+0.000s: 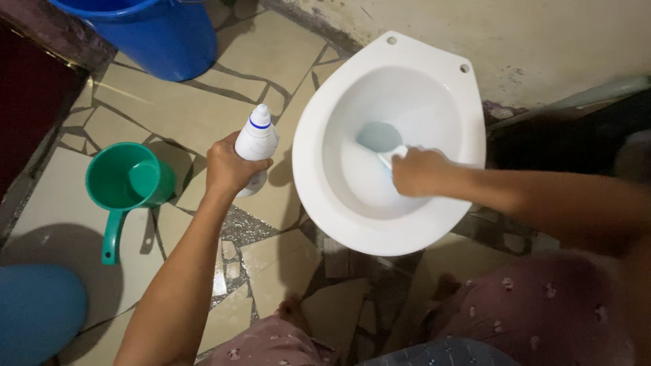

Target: The person cleans the exterior and base of a toilet by scrubbing the floor tiles and the toilet bowl exterior with a brush, applying liquid cleaner from a bottle, and wiping the surfaces with a sponge and a cloth.

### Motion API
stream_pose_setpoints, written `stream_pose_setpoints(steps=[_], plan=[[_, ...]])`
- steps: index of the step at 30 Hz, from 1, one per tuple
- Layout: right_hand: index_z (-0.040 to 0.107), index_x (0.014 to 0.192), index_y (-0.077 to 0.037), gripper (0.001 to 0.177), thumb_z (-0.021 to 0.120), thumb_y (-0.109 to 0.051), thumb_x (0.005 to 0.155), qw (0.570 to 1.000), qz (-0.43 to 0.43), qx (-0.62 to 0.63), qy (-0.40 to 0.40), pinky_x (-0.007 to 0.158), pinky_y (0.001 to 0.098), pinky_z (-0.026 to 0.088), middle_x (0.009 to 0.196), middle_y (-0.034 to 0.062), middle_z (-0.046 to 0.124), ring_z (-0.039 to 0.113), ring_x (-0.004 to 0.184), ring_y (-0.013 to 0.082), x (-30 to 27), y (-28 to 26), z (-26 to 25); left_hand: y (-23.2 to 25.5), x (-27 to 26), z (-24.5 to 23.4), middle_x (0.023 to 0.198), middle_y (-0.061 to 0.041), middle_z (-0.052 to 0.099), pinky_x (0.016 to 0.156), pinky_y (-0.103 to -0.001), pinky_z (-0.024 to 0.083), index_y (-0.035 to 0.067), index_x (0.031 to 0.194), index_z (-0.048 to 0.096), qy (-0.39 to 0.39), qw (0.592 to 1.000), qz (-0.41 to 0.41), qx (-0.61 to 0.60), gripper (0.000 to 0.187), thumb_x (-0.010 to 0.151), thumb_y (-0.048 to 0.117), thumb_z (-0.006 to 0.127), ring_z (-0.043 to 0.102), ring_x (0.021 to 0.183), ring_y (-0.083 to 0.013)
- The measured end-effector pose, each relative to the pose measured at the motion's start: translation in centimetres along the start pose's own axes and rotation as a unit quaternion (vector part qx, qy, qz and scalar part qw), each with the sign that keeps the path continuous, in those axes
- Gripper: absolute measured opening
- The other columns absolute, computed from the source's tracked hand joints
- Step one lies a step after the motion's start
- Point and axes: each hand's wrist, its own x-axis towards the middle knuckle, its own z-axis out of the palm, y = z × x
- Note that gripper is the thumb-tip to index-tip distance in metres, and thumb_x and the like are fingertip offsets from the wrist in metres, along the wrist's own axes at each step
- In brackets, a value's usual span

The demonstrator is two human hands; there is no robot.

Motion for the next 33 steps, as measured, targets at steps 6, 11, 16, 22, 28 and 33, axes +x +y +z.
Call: stream_pose_setpoints(steps=[6,11,16,22,28,33], plan=[[0.051,0.136,0.004,0.045,0.046,-0.014,0.095,0.996,0.053,0.071,-0.021,0.088,0.0551,0.057,0.119,0.0338,0.064,0.068,0.105,0.0444,3.4,-0.3,-0.1,-0.1,0.3,-0.2,0.102,-0.019,0.077,0.081,-0.040,0.061,0.001,0.114,0.074,-0.008,1.000,-0.022,-0.001,0.060,0.059,0.017,0.093,0.078,0.090,-0.0266],[0.027,0.158,-0.014,0.062,0.044,-0.036,0.102,0.990,0.004,0.129,0.047,0.094,0.0583,0.051,0.128,0.0297,0.058,0.062,0.110,0.0470,5.9,-1.7,-1.1,0.1,0.7,0.0,0.101,-0.019,0.078,0.081,-0.040,0.061,0.001,0.112,0.075,0.004,1.000,-0.006,-0.012,0.060,0.058,0.017,0.093,0.078,0.090,-0.0271],[0.012,0.161,-0.010,0.070,0.042,-0.032,0.102,0.989,-0.057,-0.048,-0.129,0.088,0.0519,0.060,0.143,0.0343,0.042,0.070,0.102,0.0420,-0.9,-0.7,-2.1,-0.3,0.8,0.3,0.101,-0.019,0.077,0.082,-0.040,0.061,0.001,0.112,0.075,-0.005,1.000,0.005,-0.006,0.059,0.058,0.018,0.093,0.078,0.090,-0.0271],[0.026,0.158,-0.005,0.065,0.045,-0.024,0.099,0.998,0.028,0.020,-0.049,0.086,0.0532,0.058,0.123,0.0270,0.065,0.071,0.100,0.0389,3.9,-1.8,-2.9,0.3,1.1,0.7,0.100,-0.020,0.078,0.083,-0.041,0.061,0.000,0.110,0.075,0.004,1.000,0.025,0.001,0.058,0.058,0.018,0.093,0.077,0.090,-0.0283],[0.014,0.164,-0.019,0.069,0.041,-0.037,0.103,0.993,-0.061,0.005,-0.100,0.078,0.0478,0.063,0.143,0.0317,0.043,0.073,0.089,0.0392,-0.9,-3.9,-3.0,0.3,1.1,1.0,0.099,-0.019,0.078,0.084,-0.041,0.060,0.002,0.111,0.075,-0.007,1.000,0.026,-0.002,0.060,0.056,0.018,0.093,0.078,0.090,-0.0287],[0.023,0.162,-0.022,0.059,0.038,-0.039,0.107,0.944,-0.154,-0.215,-0.198,0.072,0.0345,0.062,0.139,0.0245,0.048,0.066,0.079,0.0196,-4.4,-2.3,-4.6,0.2,1.0,1.0,0.101,-0.019,0.077,0.083,-0.040,0.061,0.002,0.113,0.074,-0.018,1.000,-0.004,-0.002,0.061,0.057,0.018,0.093,0.078,0.091,-0.0277]])
